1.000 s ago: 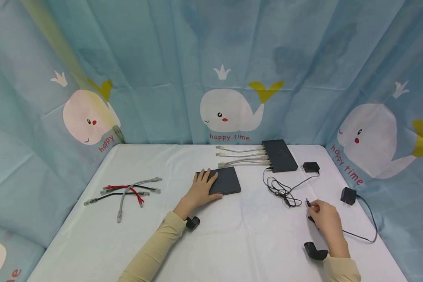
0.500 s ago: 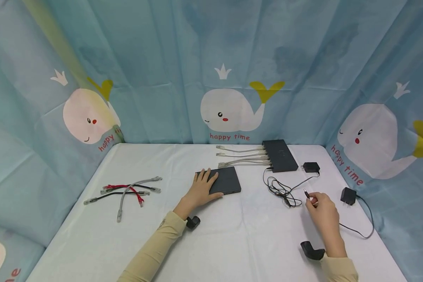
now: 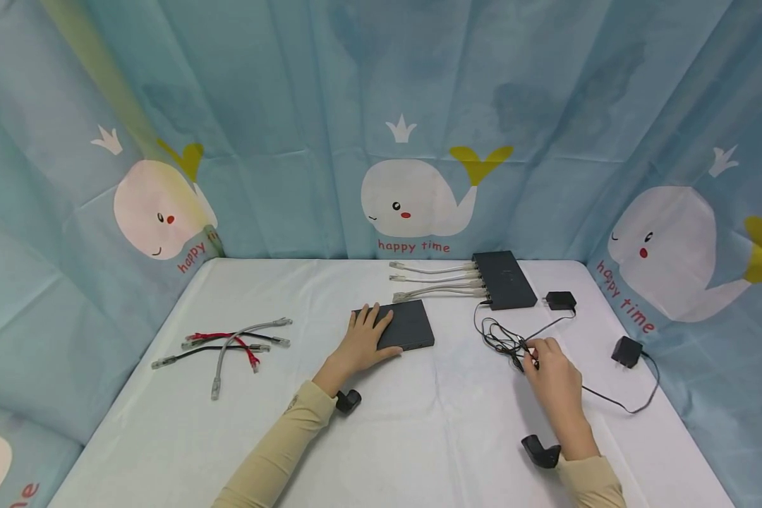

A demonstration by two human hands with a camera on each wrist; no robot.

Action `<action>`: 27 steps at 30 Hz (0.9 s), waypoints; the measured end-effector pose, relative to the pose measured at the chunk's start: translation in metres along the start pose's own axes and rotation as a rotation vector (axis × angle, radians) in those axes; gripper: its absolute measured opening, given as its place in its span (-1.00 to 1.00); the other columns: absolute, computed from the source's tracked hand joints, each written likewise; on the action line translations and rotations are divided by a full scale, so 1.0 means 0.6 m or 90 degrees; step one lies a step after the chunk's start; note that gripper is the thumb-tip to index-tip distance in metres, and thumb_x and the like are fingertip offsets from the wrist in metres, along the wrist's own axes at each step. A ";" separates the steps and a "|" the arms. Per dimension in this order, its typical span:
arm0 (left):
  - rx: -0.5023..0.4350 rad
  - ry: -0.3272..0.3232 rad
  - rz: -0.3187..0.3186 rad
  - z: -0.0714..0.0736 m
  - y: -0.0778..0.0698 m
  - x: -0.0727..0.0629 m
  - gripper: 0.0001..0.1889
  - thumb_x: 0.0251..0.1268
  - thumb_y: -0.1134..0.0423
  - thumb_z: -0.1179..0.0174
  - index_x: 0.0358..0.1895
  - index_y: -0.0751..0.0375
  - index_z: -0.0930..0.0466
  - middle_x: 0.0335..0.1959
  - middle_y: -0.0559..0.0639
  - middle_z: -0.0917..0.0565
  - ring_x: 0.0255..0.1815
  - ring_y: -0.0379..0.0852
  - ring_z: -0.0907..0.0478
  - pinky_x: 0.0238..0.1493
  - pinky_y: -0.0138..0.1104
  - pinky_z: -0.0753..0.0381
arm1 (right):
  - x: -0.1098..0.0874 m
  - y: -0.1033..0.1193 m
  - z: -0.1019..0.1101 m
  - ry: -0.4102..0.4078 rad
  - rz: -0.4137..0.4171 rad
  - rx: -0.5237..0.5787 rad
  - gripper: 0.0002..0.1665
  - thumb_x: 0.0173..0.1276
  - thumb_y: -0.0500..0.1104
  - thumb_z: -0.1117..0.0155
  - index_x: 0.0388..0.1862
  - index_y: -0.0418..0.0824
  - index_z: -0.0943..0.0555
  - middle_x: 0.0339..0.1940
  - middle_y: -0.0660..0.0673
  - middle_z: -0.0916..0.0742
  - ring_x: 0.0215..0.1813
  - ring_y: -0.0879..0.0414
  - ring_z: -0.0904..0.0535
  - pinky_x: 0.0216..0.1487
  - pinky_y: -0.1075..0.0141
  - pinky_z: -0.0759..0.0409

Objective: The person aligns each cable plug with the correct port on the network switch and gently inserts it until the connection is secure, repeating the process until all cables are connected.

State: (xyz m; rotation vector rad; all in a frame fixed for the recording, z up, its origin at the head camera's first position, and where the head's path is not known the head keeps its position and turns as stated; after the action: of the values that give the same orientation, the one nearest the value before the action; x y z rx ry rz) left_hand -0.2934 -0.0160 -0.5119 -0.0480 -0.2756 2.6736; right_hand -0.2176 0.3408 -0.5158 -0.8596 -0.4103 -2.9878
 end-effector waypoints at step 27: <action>0.028 -0.009 -0.002 0.001 -0.002 0.000 -0.12 0.15 -0.41 0.06 0.46 0.00 -0.02 0.46 0.25 -0.01 0.45 0.28 0.08 0.37 0.14 0.04 | 0.007 0.174 0.022 0.034 0.206 -0.039 -0.83 -0.08 -0.42 -0.39 -0.44 -0.34 -0.63 -0.51 -0.14 -0.61 -0.57 0.03 -0.55 -0.71 0.28 -0.42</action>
State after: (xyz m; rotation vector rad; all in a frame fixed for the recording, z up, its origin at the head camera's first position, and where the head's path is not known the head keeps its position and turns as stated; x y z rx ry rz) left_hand -0.2926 -0.0152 -0.5111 -0.0154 -0.2220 2.6767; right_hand -0.2059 0.2434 -0.4769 -0.7641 -0.1610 -2.7288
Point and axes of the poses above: each hand's wrist, its own x-axis towards the middle knuckle, its own z-axis out of the back of the hand, y = z × x, the point moved 4 cm from there along x, towards the middle knuckle
